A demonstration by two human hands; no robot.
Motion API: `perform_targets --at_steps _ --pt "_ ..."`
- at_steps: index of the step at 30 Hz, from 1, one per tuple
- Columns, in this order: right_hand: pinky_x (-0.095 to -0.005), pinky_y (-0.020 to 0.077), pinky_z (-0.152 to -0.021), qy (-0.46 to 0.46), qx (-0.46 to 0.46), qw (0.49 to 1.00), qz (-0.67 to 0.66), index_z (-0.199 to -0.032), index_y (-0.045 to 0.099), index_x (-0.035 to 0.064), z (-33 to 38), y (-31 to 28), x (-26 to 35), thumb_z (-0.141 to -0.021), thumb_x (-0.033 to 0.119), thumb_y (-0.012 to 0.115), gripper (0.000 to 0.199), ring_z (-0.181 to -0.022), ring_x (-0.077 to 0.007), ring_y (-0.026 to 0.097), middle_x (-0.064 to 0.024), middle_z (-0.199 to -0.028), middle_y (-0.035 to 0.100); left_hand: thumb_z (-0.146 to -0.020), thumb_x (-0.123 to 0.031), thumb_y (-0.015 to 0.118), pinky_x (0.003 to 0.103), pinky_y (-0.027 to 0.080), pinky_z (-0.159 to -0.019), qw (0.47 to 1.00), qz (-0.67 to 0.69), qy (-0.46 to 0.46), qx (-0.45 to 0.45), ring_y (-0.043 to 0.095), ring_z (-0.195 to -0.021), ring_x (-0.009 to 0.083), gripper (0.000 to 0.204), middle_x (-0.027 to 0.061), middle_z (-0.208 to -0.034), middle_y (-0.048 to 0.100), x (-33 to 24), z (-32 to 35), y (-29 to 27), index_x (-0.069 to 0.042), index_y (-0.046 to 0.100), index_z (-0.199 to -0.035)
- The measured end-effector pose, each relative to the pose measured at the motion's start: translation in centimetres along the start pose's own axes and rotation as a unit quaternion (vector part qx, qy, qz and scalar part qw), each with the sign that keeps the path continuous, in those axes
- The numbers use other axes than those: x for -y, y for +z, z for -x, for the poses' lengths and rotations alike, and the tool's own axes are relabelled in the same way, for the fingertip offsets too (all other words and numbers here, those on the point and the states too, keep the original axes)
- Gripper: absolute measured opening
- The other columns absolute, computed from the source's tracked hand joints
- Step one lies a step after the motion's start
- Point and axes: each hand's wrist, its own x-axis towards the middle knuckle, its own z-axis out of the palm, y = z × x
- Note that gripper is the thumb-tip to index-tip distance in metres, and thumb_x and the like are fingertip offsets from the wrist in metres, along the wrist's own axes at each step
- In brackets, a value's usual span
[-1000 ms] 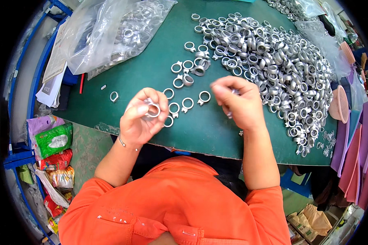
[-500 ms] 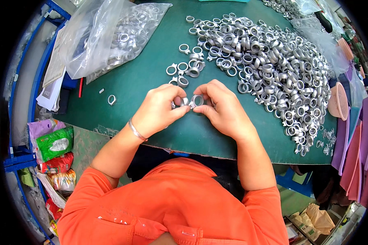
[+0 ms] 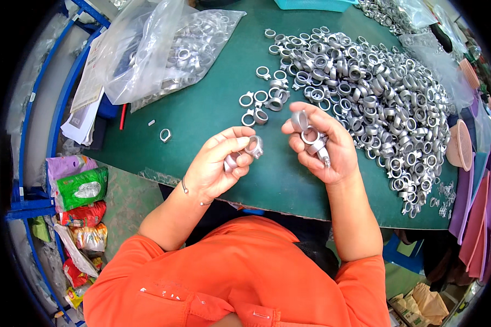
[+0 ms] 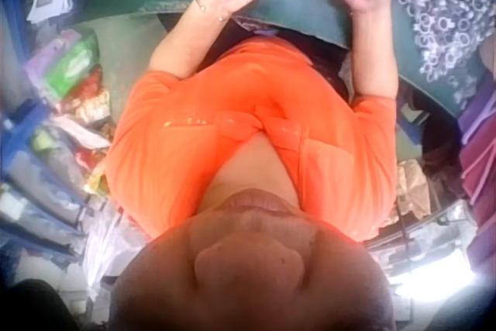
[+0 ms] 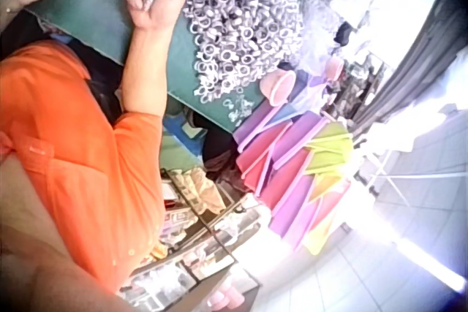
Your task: The person sorts metal components from a large pile on a green workbench, picking up two pieces at a time and placing them into a small blue tray or organized piles on the table.
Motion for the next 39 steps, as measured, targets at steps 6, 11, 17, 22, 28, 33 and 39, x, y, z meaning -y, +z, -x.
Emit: perform_targets --at_steps 6,11,17,22,28,33,39 --pt "-0.0177 0.0333 -0.032 -0.090 -0.024 0.988 0.126 -0.087 0.051 0.0038 0.2 1.5 -1.2 -0.097 0.024 0.049 0.022 -0.053 -0.0117 0.051 -0.0098 -0.075 0.056 -0.092 -0.004 0.049 0.019 0.039 -0.049 0.981 0.166 -0.092 0.031 0.046 -0.063 0.0088 0.019 0.0090 -0.086 0.054 0.1 0.7 -0.5 0.001 0.051 -0.110" --pt "-0.0222 0.0399 -0.043 -0.337 -0.082 0.859 0.376 -0.076 0.051 0.0057 1.2 6.0 -4.9 -0.091 0.020 0.058 0.022 -0.052 -0.0106 0.050 -0.0058 -0.071 0.056 -0.096 -0.015 0.043 0.028 0.048 -0.062 0.961 0.234 -0.146 0.034 0.056 -0.072 0.0158 0.022 0.0090 -0.090 0.058 1.1 1.8 0.7 -0.001 0.052 -0.109" --pt "-0.0406 0.0424 -0.077 -0.366 0.148 0.595 0.700 -0.077 0.060 0.0044 3.4 8.6 -9.4 -0.072 0.009 0.070 0.013 -0.079 -0.0270 0.059 -0.0100 -0.088 0.061 -0.100 -0.026 0.033 0.027 0.048 -0.083 0.950 0.230 -0.165 0.128 0.058 -0.090 0.0139 0.029 0.0026 -0.101 0.059 2.6 6.3 -1.1 -0.007 0.055 -0.105" --pt "-0.0373 0.0412 -0.071 -0.343 0.052 0.521 0.780 -0.095 0.063 0.0051 3.2 5.6 -8.3 -0.070 0.002 0.063 0.025 -0.081 -0.0263 0.055 -0.0088 -0.090 0.059 -0.092 -0.031 0.046 0.027 0.045 -0.044 0.915 0.247 -0.319 -0.014 0.060 -0.082 0.0283 0.031 0.0165 -0.094 0.063 4.2 9.0 -7.2 -0.004 0.060 -0.098" --pt "-0.0354 0.0402 -0.072 -0.240 0.030 0.425 0.872 -0.097 0.063 0.0084 0.3 3.8 -7.6 -0.071 -0.006 0.054 0.032 -0.087 -0.0270 0.053 -0.0067 -0.095 0.055 -0.092 -0.039 0.046 0.035 0.056 -0.066 0.917 0.255 -0.198 -0.233 0.062 -0.088 0.0275 0.039 0.0137 -0.103 0.062 7.2 5.5 -12.1 -0.004 0.058 -0.105" --pt "-0.0337 0.0444 -0.072 -0.188 0.013 0.557 0.809 -0.086 0.062 0.0045 0.6 3.1 -6.8 -0.073 -0.001 0.066 0.015 -0.086 -0.0245 0.055 -0.0072 -0.097 0.057 -0.089 -0.034 0.055 0.040 0.053 -0.080 0.950 0.142 -0.196 -0.197 0.062 -0.091 0.0245 0.037 0.0110 -0.105 0.063 7.4 3.5 -12.3 -0.006 0.058 -0.113" --pt "-0.0262 0.0494 -0.077 -0.068 0.015 0.839 0.540 -0.083 0.060 -0.0003 2.9 2.5 -6.0 -0.080 -0.001 0.066 0.007 -0.089 -0.0136 0.057 -0.0090 -0.103 0.058 -0.085 -0.020 0.065 0.032 0.051 -0.072 0.843 -0.509 -0.135 0.110 0.063 -0.080 0.0169 0.032 0.0077 -0.102 0.065 4.9 6.7 -8.1 -0.008 0.060 -0.114"
